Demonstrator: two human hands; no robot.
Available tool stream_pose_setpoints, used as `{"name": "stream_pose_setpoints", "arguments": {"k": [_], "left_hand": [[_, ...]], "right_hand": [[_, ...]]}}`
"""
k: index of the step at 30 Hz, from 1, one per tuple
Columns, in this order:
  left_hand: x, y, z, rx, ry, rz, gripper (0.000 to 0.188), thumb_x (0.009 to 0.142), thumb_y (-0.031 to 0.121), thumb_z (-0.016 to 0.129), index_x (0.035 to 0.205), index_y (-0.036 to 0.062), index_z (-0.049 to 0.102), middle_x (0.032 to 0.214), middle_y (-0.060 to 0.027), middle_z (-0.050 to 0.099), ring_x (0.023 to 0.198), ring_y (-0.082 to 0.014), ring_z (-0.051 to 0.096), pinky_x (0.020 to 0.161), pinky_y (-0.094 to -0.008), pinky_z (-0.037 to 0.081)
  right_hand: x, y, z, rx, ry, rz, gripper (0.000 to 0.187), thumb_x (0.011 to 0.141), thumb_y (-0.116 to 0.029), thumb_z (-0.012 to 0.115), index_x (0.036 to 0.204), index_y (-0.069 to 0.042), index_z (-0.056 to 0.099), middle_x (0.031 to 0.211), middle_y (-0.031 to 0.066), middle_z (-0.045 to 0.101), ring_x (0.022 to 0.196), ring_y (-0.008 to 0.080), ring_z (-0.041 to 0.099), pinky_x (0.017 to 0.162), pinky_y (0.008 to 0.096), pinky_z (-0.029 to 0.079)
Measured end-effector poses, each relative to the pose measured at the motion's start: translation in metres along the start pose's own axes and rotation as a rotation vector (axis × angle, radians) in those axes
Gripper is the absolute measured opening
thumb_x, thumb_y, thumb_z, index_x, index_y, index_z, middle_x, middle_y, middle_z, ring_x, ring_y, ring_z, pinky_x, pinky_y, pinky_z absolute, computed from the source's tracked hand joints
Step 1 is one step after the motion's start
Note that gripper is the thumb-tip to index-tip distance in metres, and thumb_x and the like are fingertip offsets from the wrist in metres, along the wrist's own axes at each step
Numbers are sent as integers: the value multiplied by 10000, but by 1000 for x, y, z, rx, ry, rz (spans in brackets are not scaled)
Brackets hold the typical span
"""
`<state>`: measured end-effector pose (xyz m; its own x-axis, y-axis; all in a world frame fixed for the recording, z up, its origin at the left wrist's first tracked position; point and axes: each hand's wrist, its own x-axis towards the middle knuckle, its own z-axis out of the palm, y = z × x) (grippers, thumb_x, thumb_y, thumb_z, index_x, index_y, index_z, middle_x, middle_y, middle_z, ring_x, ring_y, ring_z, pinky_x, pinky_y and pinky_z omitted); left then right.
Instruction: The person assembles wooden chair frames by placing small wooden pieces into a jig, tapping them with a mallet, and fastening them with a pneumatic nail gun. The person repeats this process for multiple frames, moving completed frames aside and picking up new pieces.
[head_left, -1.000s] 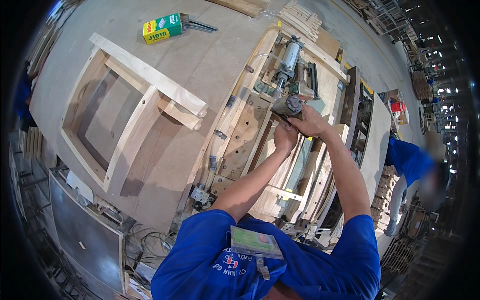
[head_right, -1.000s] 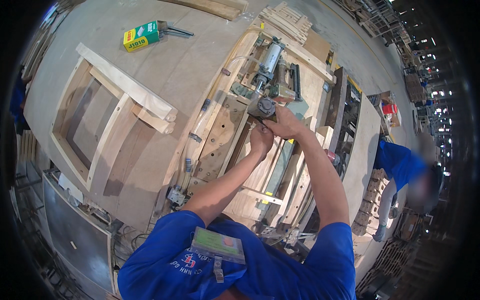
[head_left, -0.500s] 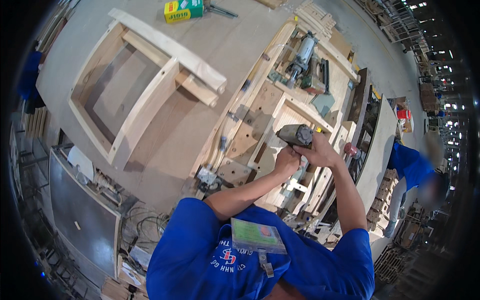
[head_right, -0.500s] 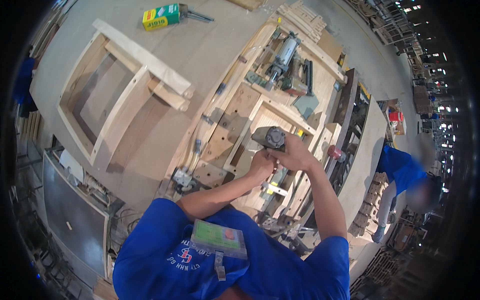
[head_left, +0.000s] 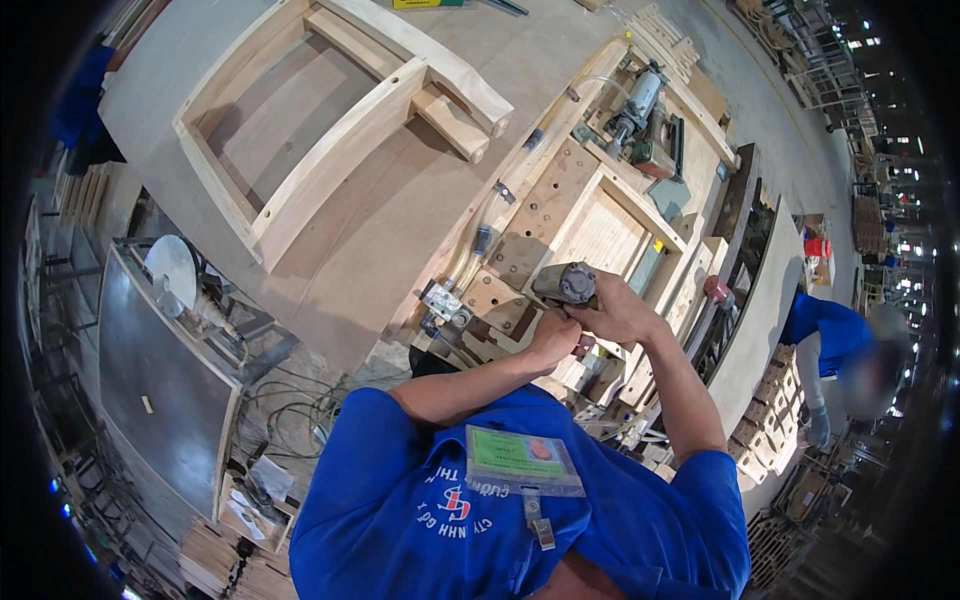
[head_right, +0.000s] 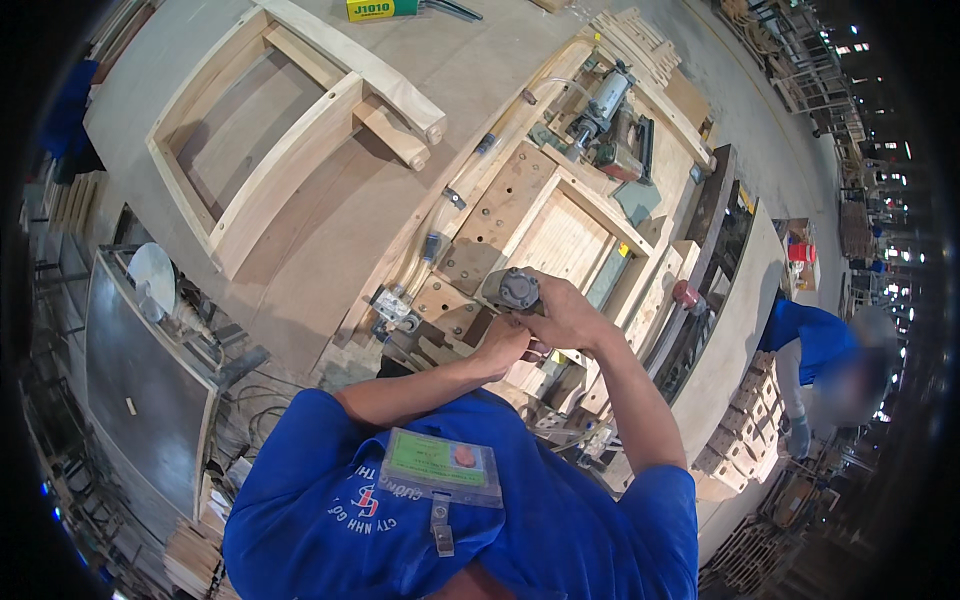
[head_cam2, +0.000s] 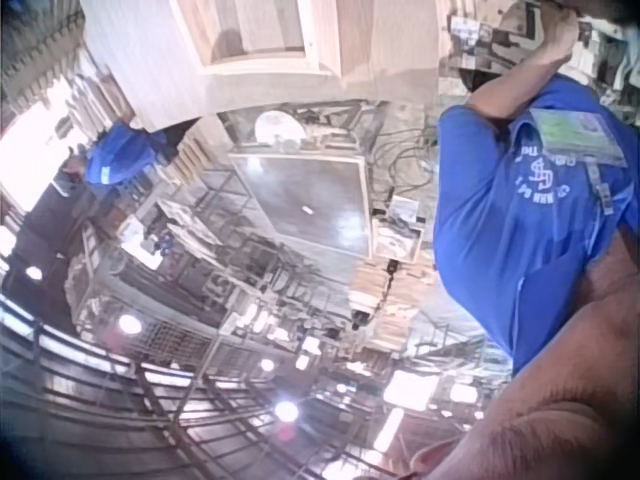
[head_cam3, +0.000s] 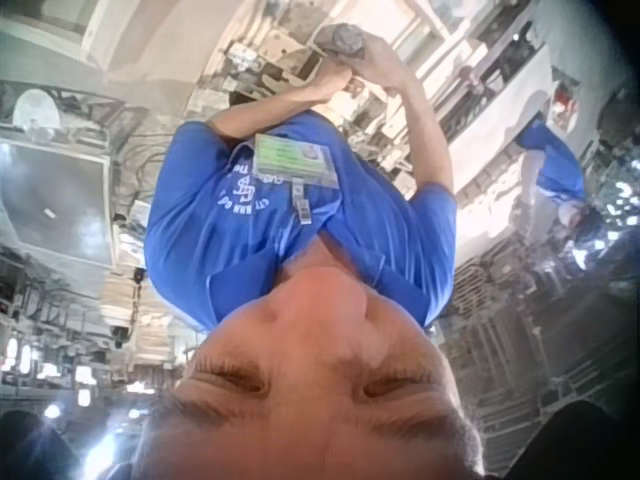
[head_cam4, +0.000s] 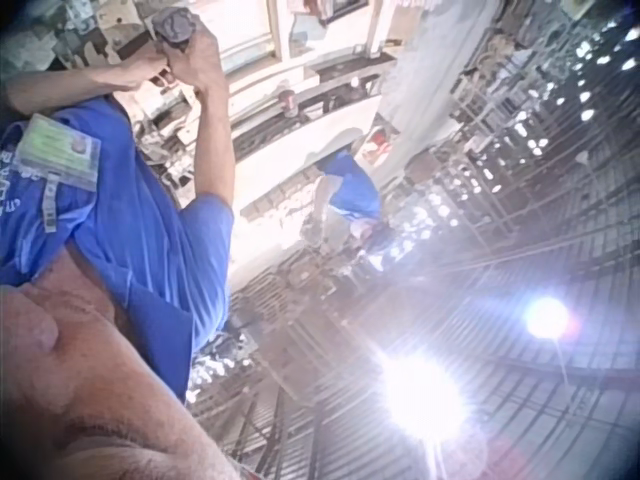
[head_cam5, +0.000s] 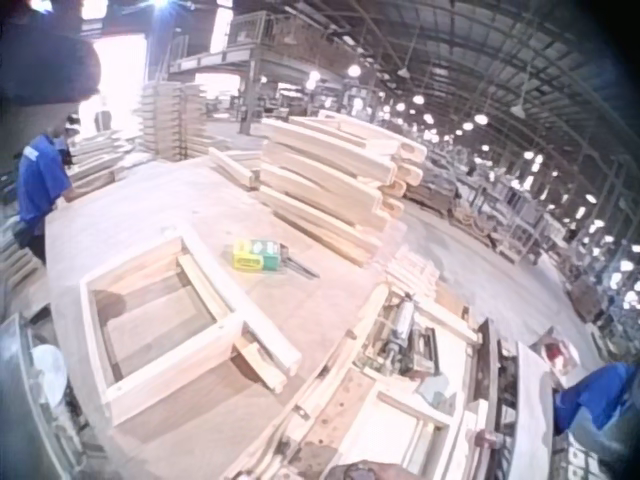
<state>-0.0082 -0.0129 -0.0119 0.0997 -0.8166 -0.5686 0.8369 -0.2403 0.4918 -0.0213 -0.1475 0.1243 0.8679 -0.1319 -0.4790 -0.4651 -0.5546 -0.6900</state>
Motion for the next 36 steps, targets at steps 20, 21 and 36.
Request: {"name": "stream_pose_setpoints", "arguments": {"k": [20, 21, 36], "left_hand": [[-122, 139, -32, 984, 370, 935, 162, 989, 138, 708, 1086, 12, 735, 987, -167, 768, 888, -285, 756, 776, -367, 582], [-120, 144, -43, 969, 424, 916, 162, 999, 141, 701, 1080, 4, 733, 972, -162, 770, 875, -258, 758, 767, -350, 579], [-87, 96, 33, 1734, -152, 888, 278, 946, 276, 747, 1103, 48, 727, 986, -120, 739, 928, -319, 705, 817, -423, 551]], "right_hand": [[-211, 37, 18, 428, 802, 467, 433, 980, -104, 669, 1384, 6, 560, 969, 32, 648, 758, 106, 562, 661, 296, 502], [-230, 50, 24, 426, 909, 504, 452, 979, -75, 651, 1405, 2, 521, 931, 18, 610, 728, 91, 538, 642, 281, 484], [-344, 203, 94, -475, 1252, 1115, 646, 962, -62, 665, 1567, -154, 458, 1436, 175, 517, 1210, 423, 621, 953, 513, 540]]}}
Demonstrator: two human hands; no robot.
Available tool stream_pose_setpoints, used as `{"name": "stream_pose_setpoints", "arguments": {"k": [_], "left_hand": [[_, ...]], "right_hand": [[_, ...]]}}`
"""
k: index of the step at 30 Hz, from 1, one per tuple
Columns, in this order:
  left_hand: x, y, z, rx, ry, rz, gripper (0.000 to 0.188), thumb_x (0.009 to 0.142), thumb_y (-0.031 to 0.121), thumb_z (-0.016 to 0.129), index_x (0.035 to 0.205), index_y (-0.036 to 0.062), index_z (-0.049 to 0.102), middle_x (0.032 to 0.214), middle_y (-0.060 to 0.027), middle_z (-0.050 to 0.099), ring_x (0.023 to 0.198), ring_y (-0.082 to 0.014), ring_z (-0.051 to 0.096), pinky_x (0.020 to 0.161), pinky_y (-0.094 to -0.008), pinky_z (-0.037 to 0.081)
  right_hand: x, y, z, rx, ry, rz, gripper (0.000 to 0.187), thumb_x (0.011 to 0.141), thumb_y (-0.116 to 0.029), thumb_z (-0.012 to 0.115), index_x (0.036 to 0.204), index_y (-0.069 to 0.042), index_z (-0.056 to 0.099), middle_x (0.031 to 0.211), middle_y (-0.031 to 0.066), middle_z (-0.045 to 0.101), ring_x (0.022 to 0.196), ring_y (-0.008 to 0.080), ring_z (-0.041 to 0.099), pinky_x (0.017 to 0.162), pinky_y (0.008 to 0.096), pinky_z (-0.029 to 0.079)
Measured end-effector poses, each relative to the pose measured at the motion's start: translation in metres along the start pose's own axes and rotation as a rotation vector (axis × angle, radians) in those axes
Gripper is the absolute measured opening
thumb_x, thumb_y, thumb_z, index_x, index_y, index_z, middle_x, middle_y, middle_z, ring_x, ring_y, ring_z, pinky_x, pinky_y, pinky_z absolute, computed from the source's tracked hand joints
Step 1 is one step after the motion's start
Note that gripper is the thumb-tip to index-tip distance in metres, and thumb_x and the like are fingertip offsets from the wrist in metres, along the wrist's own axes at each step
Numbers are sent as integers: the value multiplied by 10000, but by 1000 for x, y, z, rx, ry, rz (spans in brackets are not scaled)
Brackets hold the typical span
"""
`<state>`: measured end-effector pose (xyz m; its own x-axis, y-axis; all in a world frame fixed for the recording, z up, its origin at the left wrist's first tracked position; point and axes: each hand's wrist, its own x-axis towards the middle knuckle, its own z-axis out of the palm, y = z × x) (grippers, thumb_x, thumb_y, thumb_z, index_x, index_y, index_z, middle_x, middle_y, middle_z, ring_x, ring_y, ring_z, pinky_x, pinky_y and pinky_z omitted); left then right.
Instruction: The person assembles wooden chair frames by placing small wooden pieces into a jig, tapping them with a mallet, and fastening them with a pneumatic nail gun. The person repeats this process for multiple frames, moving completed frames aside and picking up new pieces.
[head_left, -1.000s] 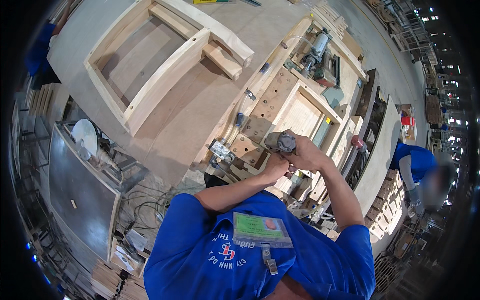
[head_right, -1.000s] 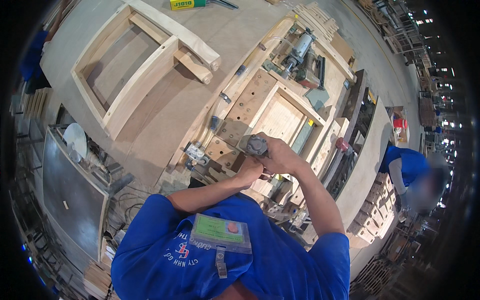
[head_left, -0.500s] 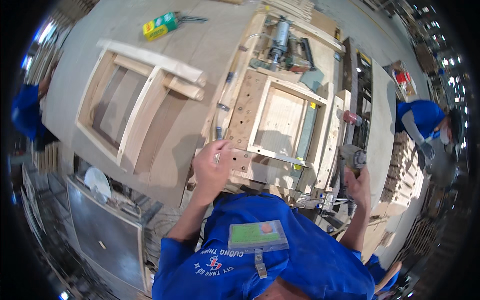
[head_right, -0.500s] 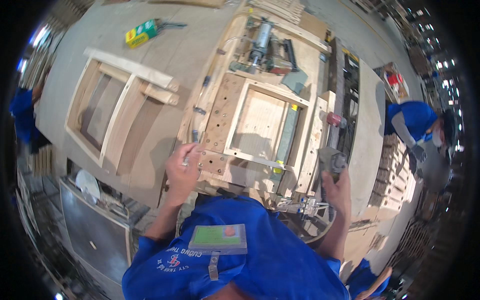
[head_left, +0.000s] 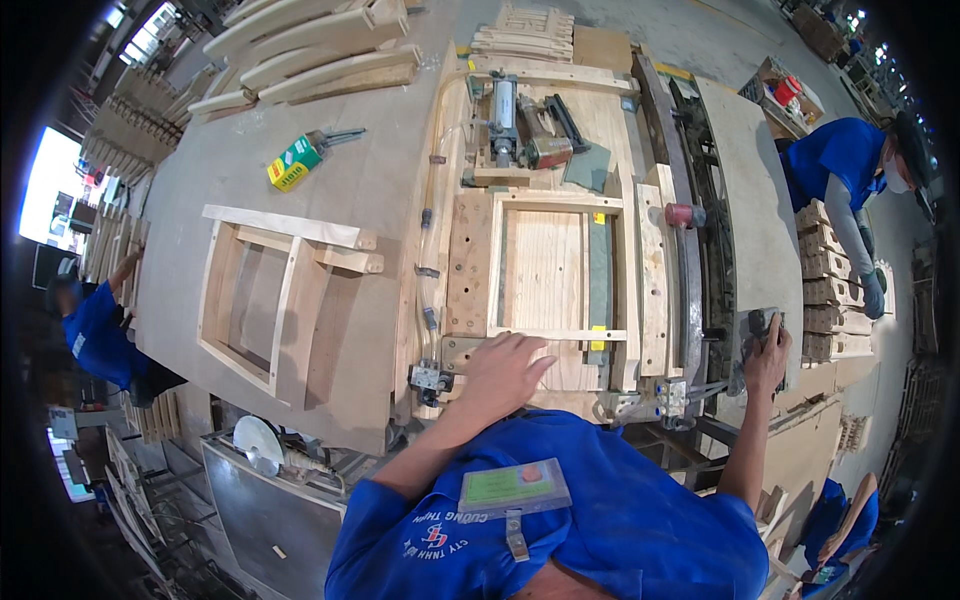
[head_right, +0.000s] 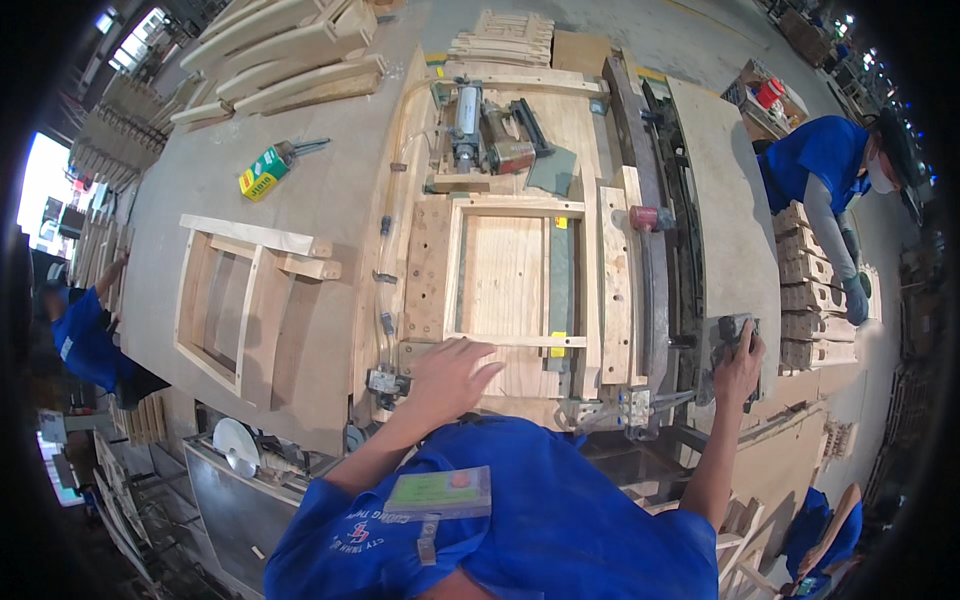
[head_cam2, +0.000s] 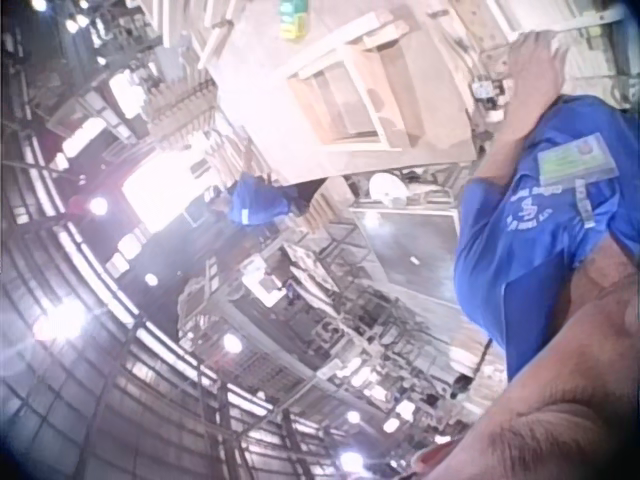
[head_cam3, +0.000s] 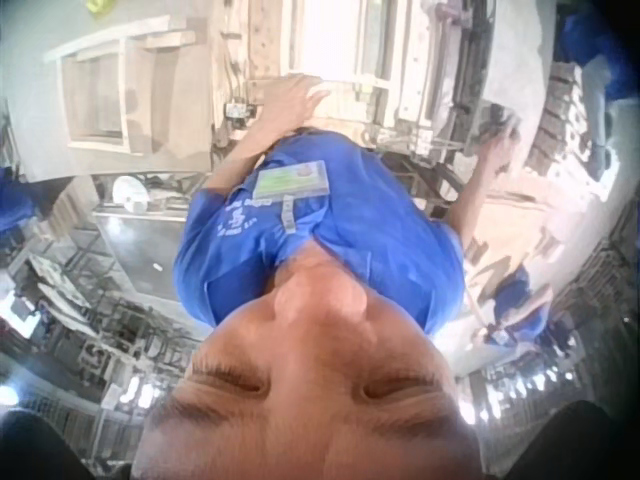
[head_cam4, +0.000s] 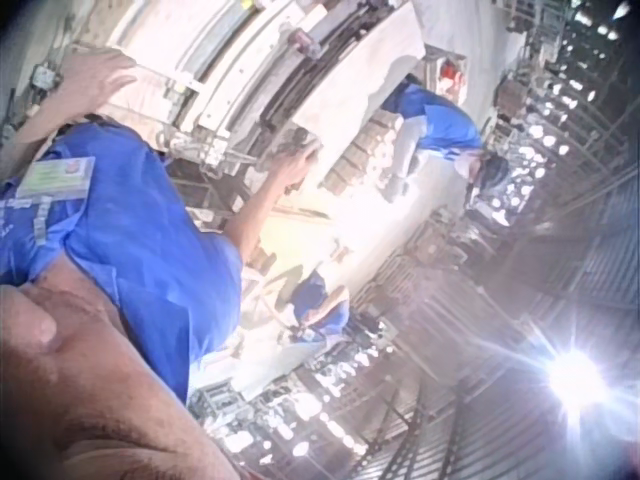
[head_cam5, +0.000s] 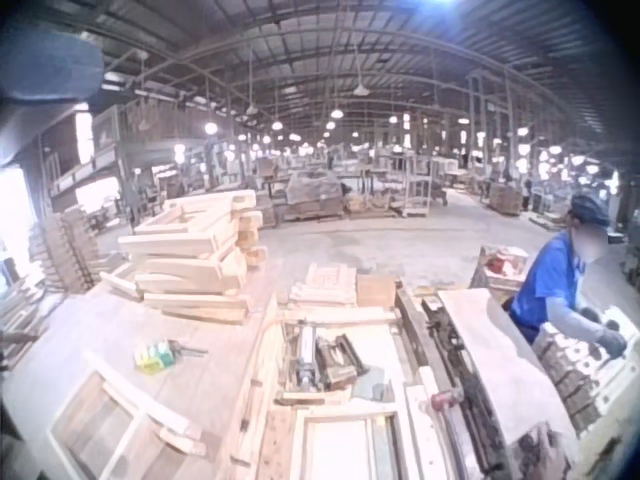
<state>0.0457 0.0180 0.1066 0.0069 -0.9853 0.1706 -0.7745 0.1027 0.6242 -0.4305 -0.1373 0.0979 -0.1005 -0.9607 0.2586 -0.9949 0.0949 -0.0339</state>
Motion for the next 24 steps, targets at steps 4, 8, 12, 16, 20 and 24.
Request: {"name": "stream_pose_setpoints", "arguments": {"k": [4, 8, 12, 16, 20, 24], "left_hand": [[33, -11, 63, 111, -229, 7, 385, 934, 287, 730, 1223, 41, 664, 1109, -147, 685, 1086, -349, 640, 928, -463, 514], [38, -32, 104, 177, -336, 23, 361, 896, 313, 756, 1126, 52, 659, 1069, -156, 666, 1062, -362, 641, 911, -486, 517], [45, -42, 114, 181, -382, 18, 343, 865, 326, 791, 1067, 65, 696, 1108, -173, 688, 1085, -367, 669, 909, -496, 530], [50, -37, 113, 209, -456, 46, 396, 881, 331, 787, 1144, 68, 649, 1114, -168, 663, 1090, -371, 659, 918, -500, 522], [52, -38, 109, 159, -498, 105, 424, 908, 346, 764, 1189, 69, 607, 1122, -181, 661, 1099, -383, 654, 926, -513, 513], [60, -45, 102, 170, -583, 222, 408, 934, 347, 739, 1195, 65, 601, 1104, -194, 672, 1081, -406, 675, 915, -514, 525]], "right_hand": [[-25, -24, -2, 233, 100, -248, 527, 983, -68, 661, 1494, -64, 538, 1342, 217, 584, 1202, 442, 600, 1013, 493, 506], [-112, -82, -22, 1152, -626, -53, 262, 1008, -159, 654, 1168, 42, 708, 935, 99, 718, 873, 163, 668, 778, 336, 535], [-153, -80, -40, 1136, -497, 9, 215, 1032, -138, 622, 1121, 29, 723, 742, 13, 623, 594, 47, 521, 518, 225, 397], [-152, -67, -48, 1088, -734, 156, 316, 1069, -187, 620, 1315, 4, 679, 983, 57, 673, 818, 134, 572, 699, 283, 491], [-145, -74, -41, 1112, -696, -41, 237, 1053, -127, 652, 1237, 16, 698, 896, 18, 658, 720, 86, 527, 617, 252, 437], [-133, -76, -46, 1140, -759, 22, 246, 1046, -134, 670, 1242, 14, 691, 952, 38, 683, 759, 95, 562, 636, 249, 475]]}}
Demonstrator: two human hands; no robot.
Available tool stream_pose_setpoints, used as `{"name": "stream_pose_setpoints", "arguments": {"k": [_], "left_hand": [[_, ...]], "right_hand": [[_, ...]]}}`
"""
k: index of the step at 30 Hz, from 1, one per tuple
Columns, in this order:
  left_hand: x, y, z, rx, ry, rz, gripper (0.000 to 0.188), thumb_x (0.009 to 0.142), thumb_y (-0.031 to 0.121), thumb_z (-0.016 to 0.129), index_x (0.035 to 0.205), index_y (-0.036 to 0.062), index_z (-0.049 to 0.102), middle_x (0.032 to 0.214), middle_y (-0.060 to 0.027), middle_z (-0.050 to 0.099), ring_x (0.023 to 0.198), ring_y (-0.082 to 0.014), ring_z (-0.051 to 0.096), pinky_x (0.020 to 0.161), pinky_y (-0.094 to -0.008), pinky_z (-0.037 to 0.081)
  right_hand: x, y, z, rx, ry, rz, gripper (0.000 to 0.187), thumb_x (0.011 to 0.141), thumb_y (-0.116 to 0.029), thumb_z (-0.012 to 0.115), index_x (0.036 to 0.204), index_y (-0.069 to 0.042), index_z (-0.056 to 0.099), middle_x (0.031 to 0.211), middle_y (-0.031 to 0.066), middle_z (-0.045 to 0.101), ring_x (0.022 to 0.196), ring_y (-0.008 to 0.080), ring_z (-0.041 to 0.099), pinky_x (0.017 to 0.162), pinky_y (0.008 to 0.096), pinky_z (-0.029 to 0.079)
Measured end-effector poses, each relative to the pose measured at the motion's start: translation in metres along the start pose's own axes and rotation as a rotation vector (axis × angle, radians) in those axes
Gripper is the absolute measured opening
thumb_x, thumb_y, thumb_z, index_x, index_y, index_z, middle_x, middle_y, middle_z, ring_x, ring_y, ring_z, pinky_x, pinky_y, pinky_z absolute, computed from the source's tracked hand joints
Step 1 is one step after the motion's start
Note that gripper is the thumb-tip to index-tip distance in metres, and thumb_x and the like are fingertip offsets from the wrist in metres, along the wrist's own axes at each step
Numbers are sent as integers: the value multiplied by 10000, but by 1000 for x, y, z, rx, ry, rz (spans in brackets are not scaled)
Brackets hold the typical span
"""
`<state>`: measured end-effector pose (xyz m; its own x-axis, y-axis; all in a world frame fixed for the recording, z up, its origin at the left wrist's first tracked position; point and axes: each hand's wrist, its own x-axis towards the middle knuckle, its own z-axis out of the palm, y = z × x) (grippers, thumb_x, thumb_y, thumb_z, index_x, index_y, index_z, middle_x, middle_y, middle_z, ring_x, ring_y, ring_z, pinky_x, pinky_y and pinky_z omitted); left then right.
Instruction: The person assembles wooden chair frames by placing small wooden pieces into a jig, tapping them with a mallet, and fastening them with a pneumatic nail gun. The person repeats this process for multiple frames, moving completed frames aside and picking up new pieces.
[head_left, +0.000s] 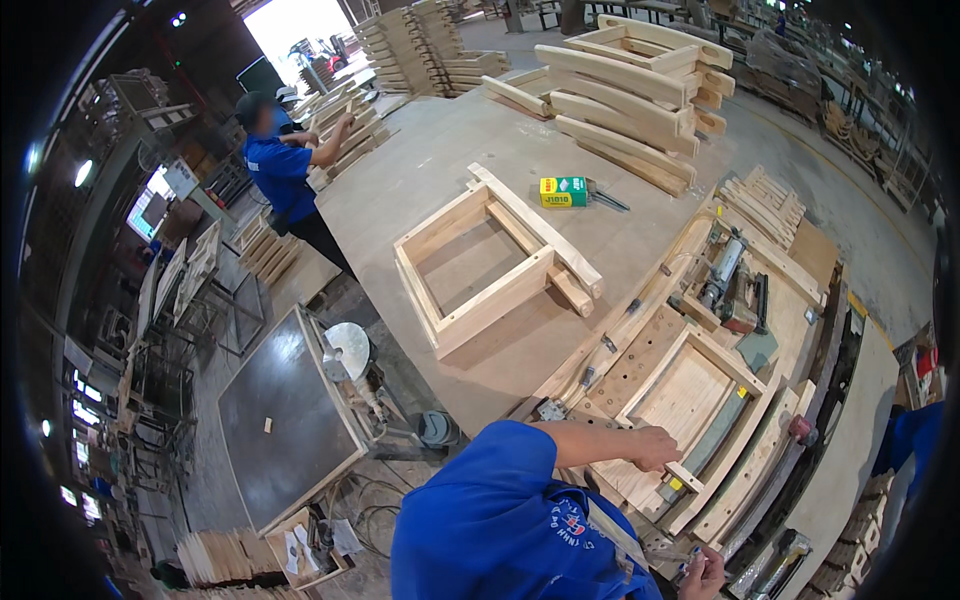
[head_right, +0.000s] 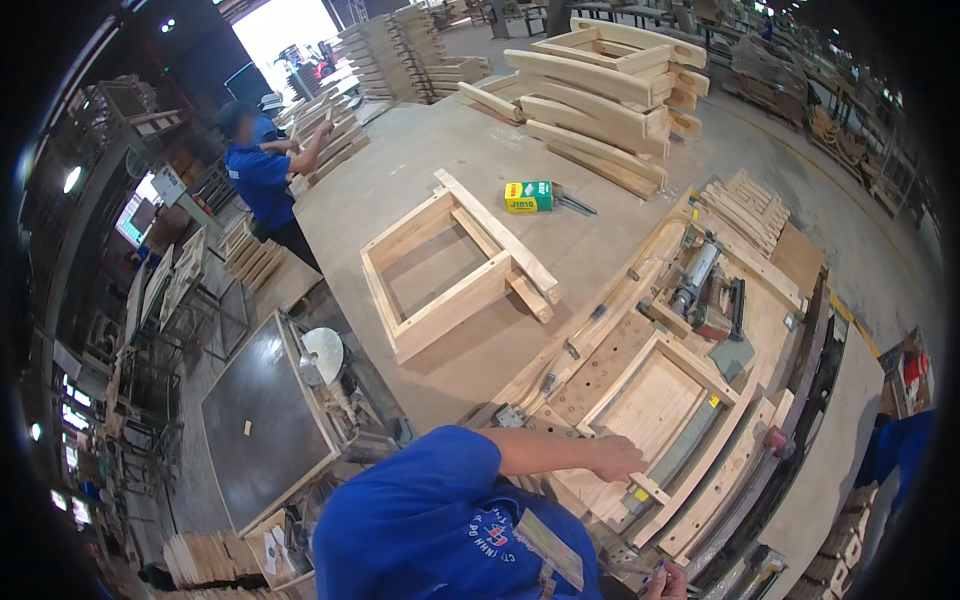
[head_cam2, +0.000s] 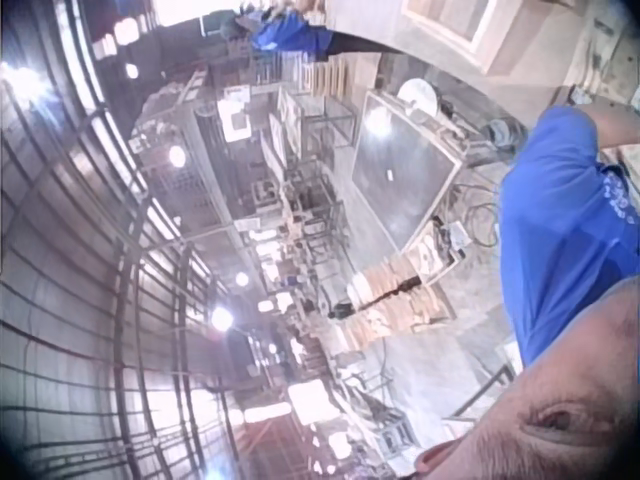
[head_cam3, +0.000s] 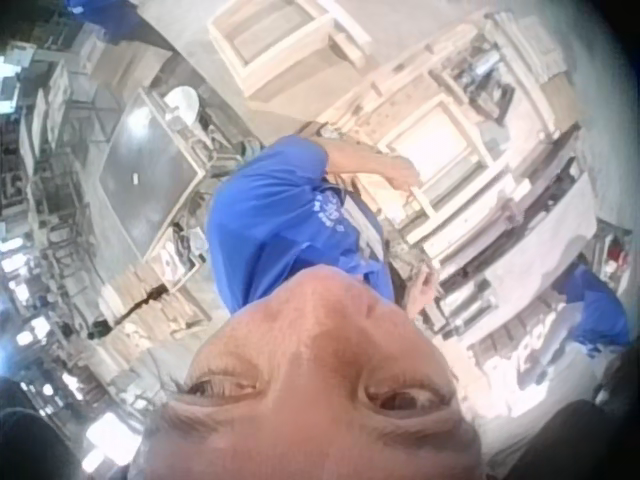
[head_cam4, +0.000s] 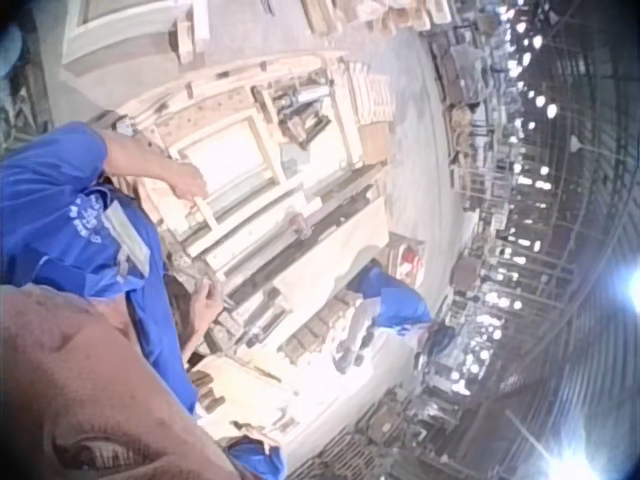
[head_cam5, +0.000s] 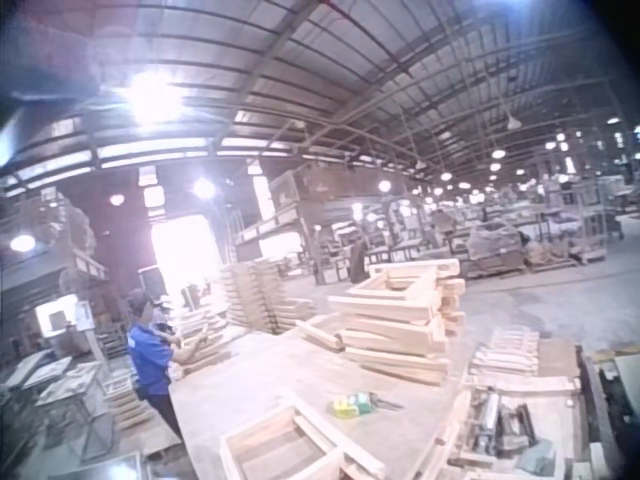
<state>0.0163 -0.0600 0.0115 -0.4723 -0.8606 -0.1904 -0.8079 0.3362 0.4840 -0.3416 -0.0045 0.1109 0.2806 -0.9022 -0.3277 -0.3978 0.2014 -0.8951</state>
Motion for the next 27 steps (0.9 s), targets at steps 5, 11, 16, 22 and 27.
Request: {"name": "stream_pose_setpoints", "arguments": {"k": [5, 11, 16, 22, 27], "left_hand": [[8, 6, -22, 7, -43, 43, 350, 912, 306, 730, 1132, 54, 629, 956, -201, 715, 966, -435, 708, 853, -529, 551], [18, 45, -85, -13, 148, 47, 431, 838, 404, 783, 1094, 77, 666, 909, -198, 739, 897, -451, 717, 826, -532, 564], [-17, 86, -130, 34, 328, 83, 437, 881, 437, 748, 1082, 66, 635, 919, -185, 735, 916, -426, 721, 797, -534, 559], [-87, 92, -184, 162, 523, -87, 355, 945, 380, 683, 1051, 49, 611, 921, -134, 707, 905, -378, 728, 775, -522, 563], [-161, 40, -208, 234, 880, -289, 238, 912, 215, 643, 1093, 61, 650, 983, -151, 717, 951, -356, 728, 801, -493, 579]], "right_hand": [[3, -39, -15, 17, 9, 151, 310, 1068, -229, 651, 1328, -60, 642, 1152, 93, 671, 952, 175, 626, 771, 307, 544], [42, -51, -43, 10, 84, -29, 303, 1027, -242, 642, 1245, -33, 618, 1054, 99, 630, 802, 151, 544, 658, 313, 471], [40, -117, -34, 426, 373, -304, 190, 997, -178, 642, 1104, -21, 651, 684, 22, 527, 574, 112, 464, 524, 248, 350], [99, -76, -75, 420, 194, -387, 320, 1011, -265, 679, 1179, 6, 654, 827, 116, 618, 674, 194, 565, 586, 322, 463], [97, -78, -50, -147, 80, -340, 341, 1067, -206, 617, 1359, -28, 614, 1142, 72, 619, 792, 147, 558, 658, 296, 490]]}}
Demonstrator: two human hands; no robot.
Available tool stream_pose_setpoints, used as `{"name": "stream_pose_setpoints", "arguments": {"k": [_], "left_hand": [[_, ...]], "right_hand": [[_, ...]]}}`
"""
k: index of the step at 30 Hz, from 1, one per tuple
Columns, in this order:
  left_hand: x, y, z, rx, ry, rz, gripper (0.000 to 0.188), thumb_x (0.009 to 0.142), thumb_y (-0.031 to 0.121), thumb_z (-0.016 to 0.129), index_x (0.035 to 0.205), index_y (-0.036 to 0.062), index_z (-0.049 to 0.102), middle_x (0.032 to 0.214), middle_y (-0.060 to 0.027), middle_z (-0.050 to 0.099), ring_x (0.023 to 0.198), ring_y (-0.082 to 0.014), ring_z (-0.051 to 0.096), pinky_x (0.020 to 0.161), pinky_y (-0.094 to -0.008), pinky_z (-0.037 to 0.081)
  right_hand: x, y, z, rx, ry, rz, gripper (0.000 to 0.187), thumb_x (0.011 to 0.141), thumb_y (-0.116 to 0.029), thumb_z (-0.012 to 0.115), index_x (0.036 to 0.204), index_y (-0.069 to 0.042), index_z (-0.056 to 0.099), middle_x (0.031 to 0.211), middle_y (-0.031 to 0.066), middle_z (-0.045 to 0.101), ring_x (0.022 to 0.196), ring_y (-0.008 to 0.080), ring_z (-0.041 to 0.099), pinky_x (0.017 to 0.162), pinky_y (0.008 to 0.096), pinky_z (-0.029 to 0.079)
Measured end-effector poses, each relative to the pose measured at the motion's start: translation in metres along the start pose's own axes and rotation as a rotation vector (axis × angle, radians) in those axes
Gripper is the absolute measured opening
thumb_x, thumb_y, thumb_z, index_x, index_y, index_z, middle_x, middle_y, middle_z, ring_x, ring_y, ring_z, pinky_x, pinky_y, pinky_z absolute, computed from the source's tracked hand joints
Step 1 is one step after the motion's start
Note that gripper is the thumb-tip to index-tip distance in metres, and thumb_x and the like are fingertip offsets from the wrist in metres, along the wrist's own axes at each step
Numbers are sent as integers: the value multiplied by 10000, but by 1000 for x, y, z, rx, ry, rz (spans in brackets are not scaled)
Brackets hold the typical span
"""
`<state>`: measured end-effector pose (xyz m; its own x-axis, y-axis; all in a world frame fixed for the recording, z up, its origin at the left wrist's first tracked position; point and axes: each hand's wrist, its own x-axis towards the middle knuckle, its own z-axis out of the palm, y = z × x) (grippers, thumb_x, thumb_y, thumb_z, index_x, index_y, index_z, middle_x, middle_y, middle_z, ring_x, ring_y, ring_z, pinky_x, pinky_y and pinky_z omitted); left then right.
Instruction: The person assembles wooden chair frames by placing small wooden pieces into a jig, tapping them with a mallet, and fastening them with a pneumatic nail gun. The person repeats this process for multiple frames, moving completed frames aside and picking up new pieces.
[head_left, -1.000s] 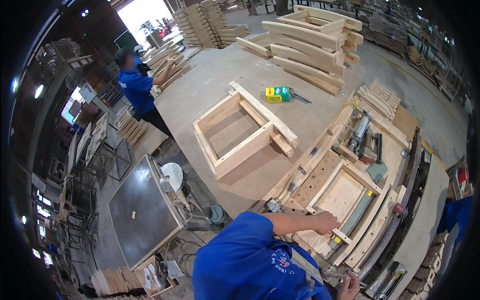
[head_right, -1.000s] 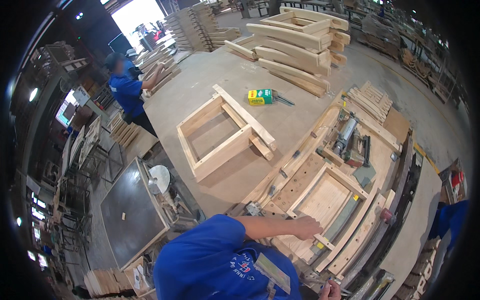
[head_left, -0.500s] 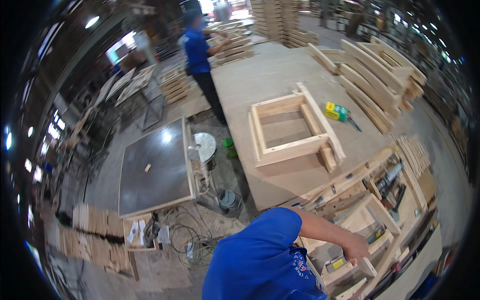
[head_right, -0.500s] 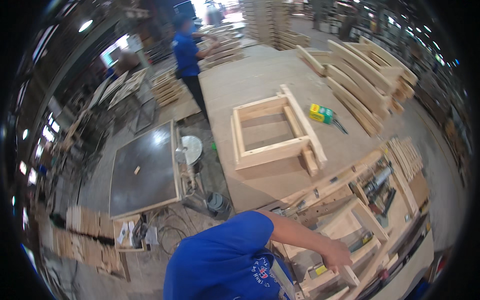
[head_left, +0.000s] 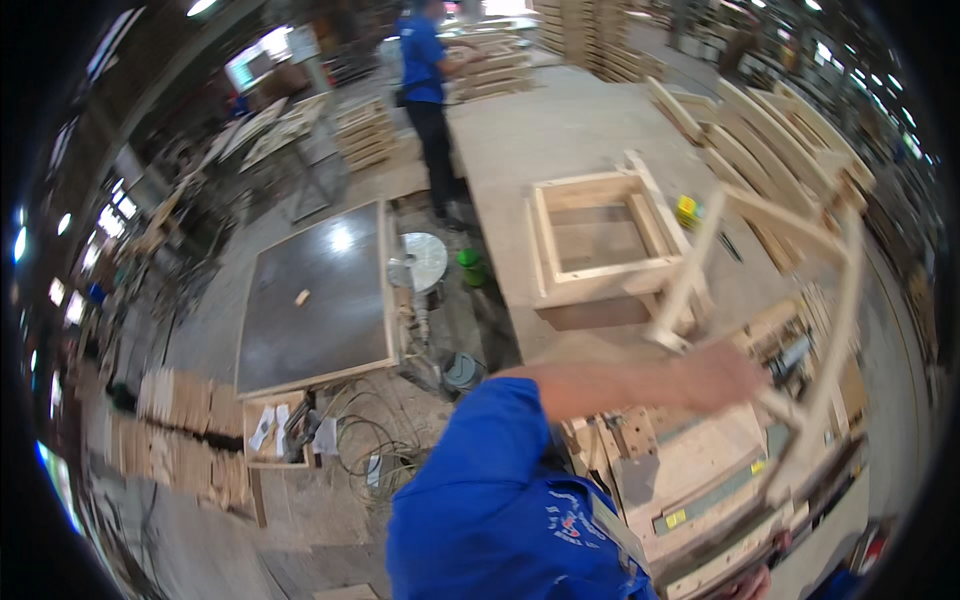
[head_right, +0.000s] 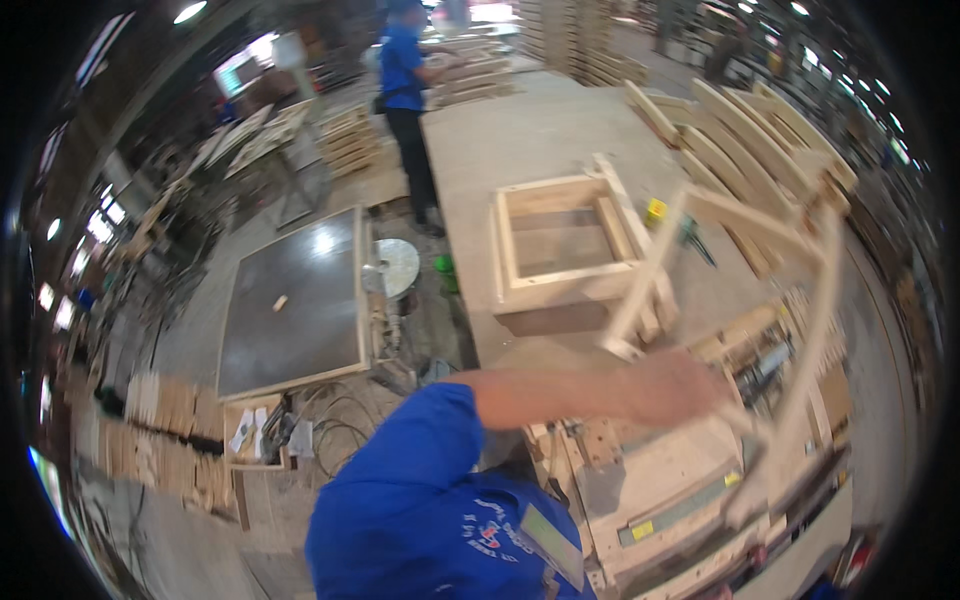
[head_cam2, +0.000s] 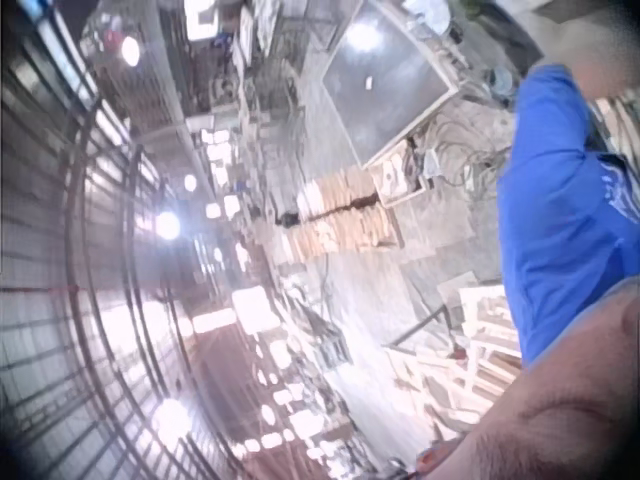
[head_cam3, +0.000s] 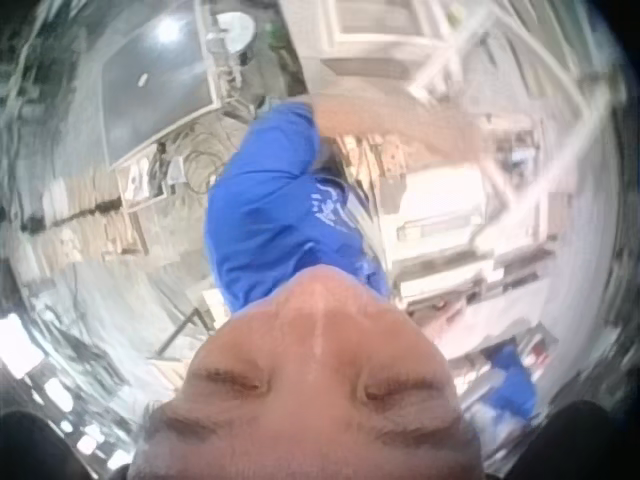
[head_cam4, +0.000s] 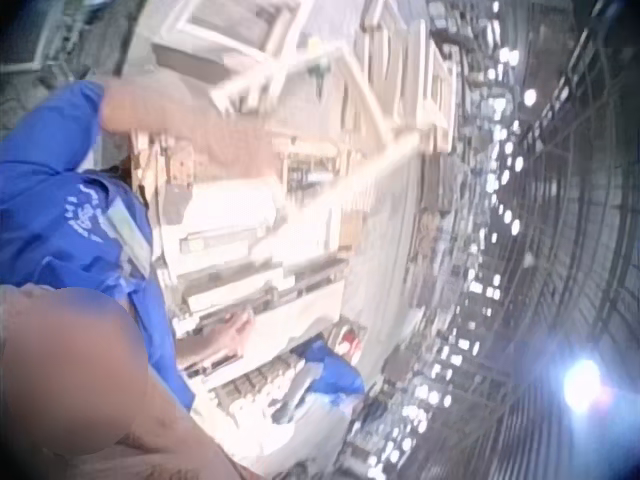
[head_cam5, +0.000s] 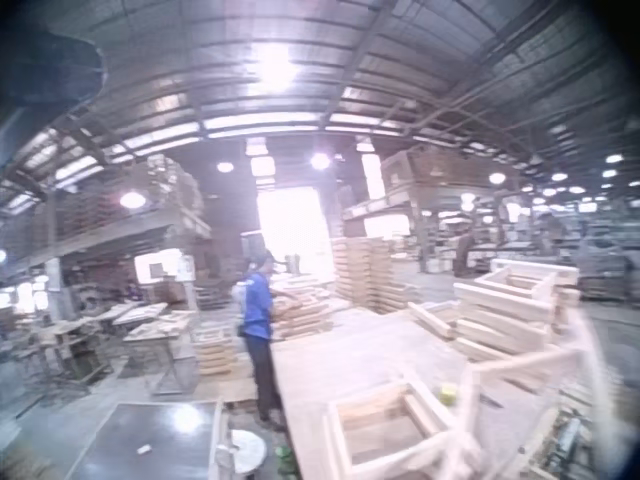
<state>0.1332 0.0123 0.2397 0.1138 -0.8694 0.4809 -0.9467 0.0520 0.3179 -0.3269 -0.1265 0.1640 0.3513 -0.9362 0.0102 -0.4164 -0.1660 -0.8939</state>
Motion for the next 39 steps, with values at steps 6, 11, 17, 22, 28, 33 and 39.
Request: {"name": "stream_pose_setpoints", "arguments": {"k": [6, 11, 17, 22, 28, 33, 39], "left_hand": [[-10, -74, -83, 235, -209, -454, 337, 997, 304, 640, 1173, 18, 606, 949, -210, 734, 944, -396, 732, 812, -514, 574], [-31, -133, -93, 330, -181, -582, 402, 973, 326, 698, 1216, 20, 605, 1011, -222, 743, 1039, -404, 713, 870, -522, 558], [-38, -164, -80, 301, -201, -653, 439, 964, 356, 709, 1251, 39, 612, 1094, -220, 743, 1078, -393, 707, 900, -526, 554], [-46, -184, -79, 312, -221, -725, 466, 962, 359, 714, 1293, 50, 600, 1141, -195, 740, 1101, -387, 705, 927, -513, 556], [-59, -214, -64, 565, -178, -570, 475, 1006, 440, 634, 1262, 40, 652, 1124, -215, 745, 1100, -395, 711, 923, -523, 555], [-54, -201, -43, 616, -315, -644, 514, 1041, 514, 577, 1150, 31, 715, 1007, -230, 756, 941, -427, 736, 785, -549, 559], [-82, -158, -56, 638, 43, -430, 574, 1069, 455, 544, 1492, 68, 577, 1176, -286, 714, 1030, -454, 689, 837, -515, 549]], "right_hand": [[-29, -23, 42, 374, 181, 16, 196, 1088, -252, 631, 1134, -70, 686, 718, -62, 496, 545, -9, 361, 470, 169, 283], [-47, -10, 43, 418, 210, 63, 184, 1083, -243, 639, 1126, -70, 684, 718, -67, 505, 551, -4, 376, 470, 174, 286], [-72, -35, 59, 399, 173, 81, 179, 1081, -229, 636, 1132, -63, 680, 718, -46, 523, 544, 6, 402, 470, 176, 308], [-104, -40, 69, 357, 201, 114, 176, 1078, -217, 631, 1126, -55, 680, 723, -32, 535, 557, 6, 426, 478, 182, 313], [-146, -46, 92, 433, 244, 252, 156, 1063, -206, 638, 1121, -67, 679, 731, -60, 522, 565, 9, 426, 458, 188, 299], [-169, -56, 111, 268, 283, 249, 175, 1027, -134, 629, 1124, -7, 701, 810, -28, 598, 717, 50, 545, 606, 240, 447], [-218, -23, 100, 65, 15, 127, 371, 1002, -304, 677, 1269, -47, 684, 992, 162, 756, 870, 294, 730, 772, 414, 563]]}}
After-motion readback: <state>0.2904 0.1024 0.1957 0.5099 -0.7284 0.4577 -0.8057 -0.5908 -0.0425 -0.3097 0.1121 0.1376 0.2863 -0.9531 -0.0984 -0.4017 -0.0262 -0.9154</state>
